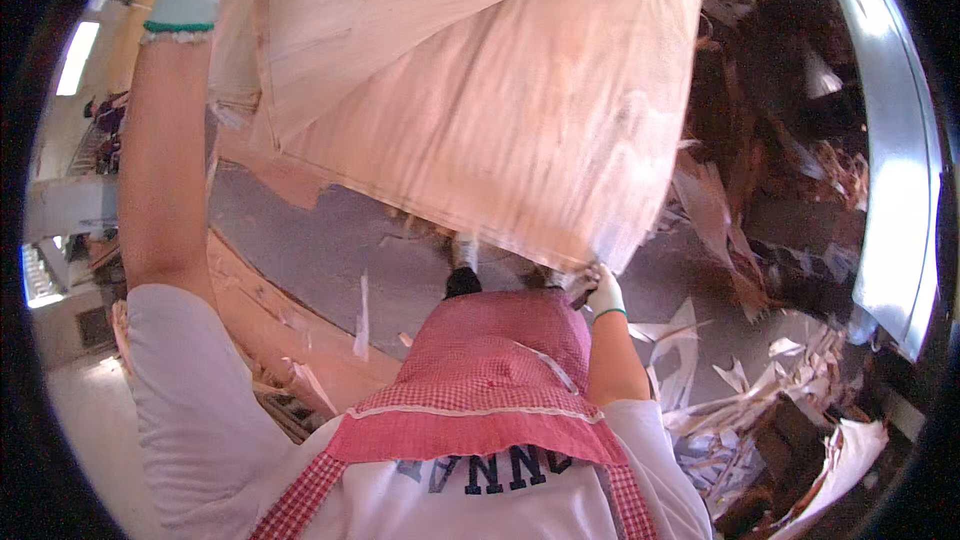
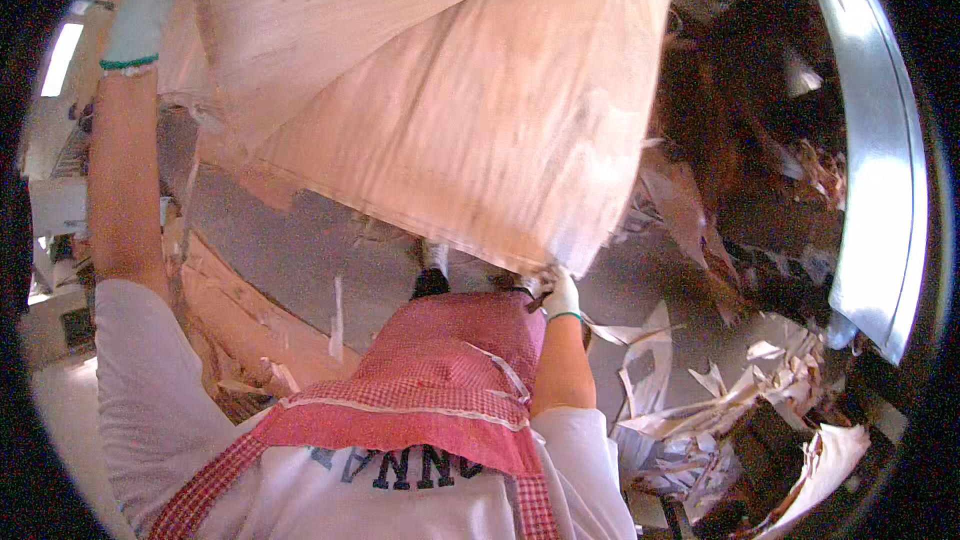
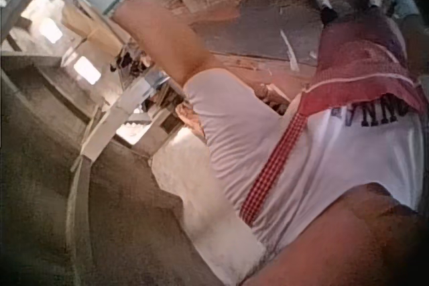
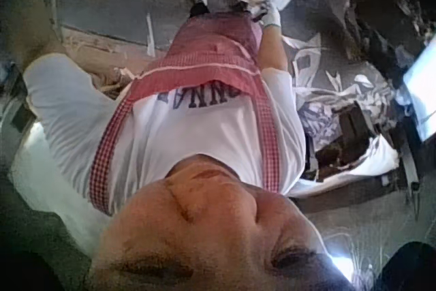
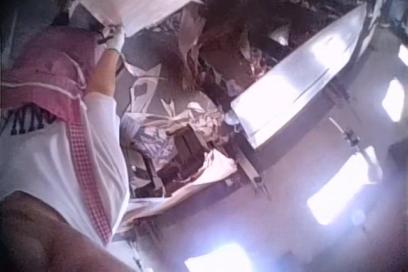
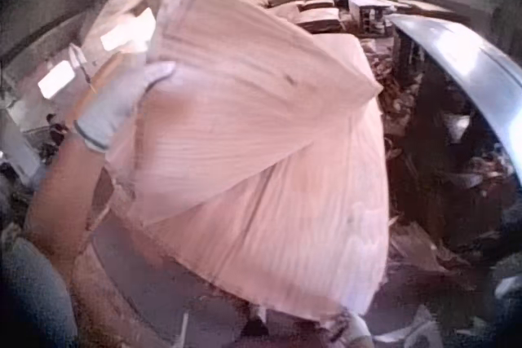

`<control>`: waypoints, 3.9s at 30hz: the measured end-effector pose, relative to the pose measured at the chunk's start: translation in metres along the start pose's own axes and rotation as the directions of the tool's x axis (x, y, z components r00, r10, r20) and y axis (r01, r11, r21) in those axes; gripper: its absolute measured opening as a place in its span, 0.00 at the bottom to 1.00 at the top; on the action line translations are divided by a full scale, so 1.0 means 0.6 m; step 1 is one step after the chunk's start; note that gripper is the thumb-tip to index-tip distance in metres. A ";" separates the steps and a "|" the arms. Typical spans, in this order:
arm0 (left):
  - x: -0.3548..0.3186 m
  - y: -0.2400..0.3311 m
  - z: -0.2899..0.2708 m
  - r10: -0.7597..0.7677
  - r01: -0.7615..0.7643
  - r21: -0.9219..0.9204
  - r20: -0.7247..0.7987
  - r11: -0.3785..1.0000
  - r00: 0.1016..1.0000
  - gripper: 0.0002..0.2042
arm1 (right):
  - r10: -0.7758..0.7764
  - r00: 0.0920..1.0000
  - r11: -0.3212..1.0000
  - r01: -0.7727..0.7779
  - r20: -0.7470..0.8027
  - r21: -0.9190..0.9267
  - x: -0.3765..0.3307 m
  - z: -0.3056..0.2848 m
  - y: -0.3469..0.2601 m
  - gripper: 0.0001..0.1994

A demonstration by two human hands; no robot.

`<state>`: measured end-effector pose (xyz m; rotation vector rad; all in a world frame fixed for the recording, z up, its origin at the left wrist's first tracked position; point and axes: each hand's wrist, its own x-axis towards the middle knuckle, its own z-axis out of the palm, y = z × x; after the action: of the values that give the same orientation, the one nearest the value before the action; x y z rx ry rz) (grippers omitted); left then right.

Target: The person sorts large veneer sheets by picking them up from a pile, inspecting both sides, and placing them onto different stacks or onto a long wooden rod for organization.

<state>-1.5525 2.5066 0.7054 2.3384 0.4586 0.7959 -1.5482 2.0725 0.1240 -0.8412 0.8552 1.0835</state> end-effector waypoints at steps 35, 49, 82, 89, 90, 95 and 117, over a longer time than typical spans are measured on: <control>-0.397 -0.230 0.415 -0.322 0.395 -0.048 0.492 0.918 0.809 0.14 | -0.811 0.518 0.423 0.840 0.271 -0.339 -0.363 0.453 -0.050 0.20; 0.131 -0.116 -0.038 0.080 -0.044 -0.177 0.201 0.983 0.976 0.16 | -0.653 0.757 0.637 0.538 -0.014 -0.552 -0.098 0.030 0.083 0.12; -0.055 -0.213 0.036 -0.275 0.424 -0.380 0.388 0.822 0.880 0.15 | -0.450 0.849 0.864 0.336 -0.277 -0.375 -0.120 0.048 0.047 0.08; -0.227 -0.242 0.211 -0.275 0.558 -0.564 0.510 0.608 0.815 0.14 | -0.655 0.738 0.602 0.639 0.163 -0.478 -0.233 0.369 -0.034 0.19; -0.250 -0.253 0.233 -0.270 0.557 -0.563 0.513 0.610 0.815 0.16 | -0.684 0.690 0.526 0.691 0.235 -0.497 -0.256 0.423 -0.035 0.22; -0.318 -0.248 0.297 -0.301 0.655 -0.513 0.610 0.555 0.733 0.15 | -0.720 0.611 0.457 0.774 0.329 -0.439 -0.247 0.538 -0.021 0.33; -0.309 -0.346 0.370 -0.457 0.803 -0.527 0.663 0.278 0.593 0.15 | -0.696 0.569 0.285 0.779 0.438 -0.559 -0.146 0.488 0.067 0.42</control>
<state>-1.5762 2.4720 0.3517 1.1577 0.6472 0.0248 -1.5594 2.3095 0.3204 -1.6201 -0.2030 0.5333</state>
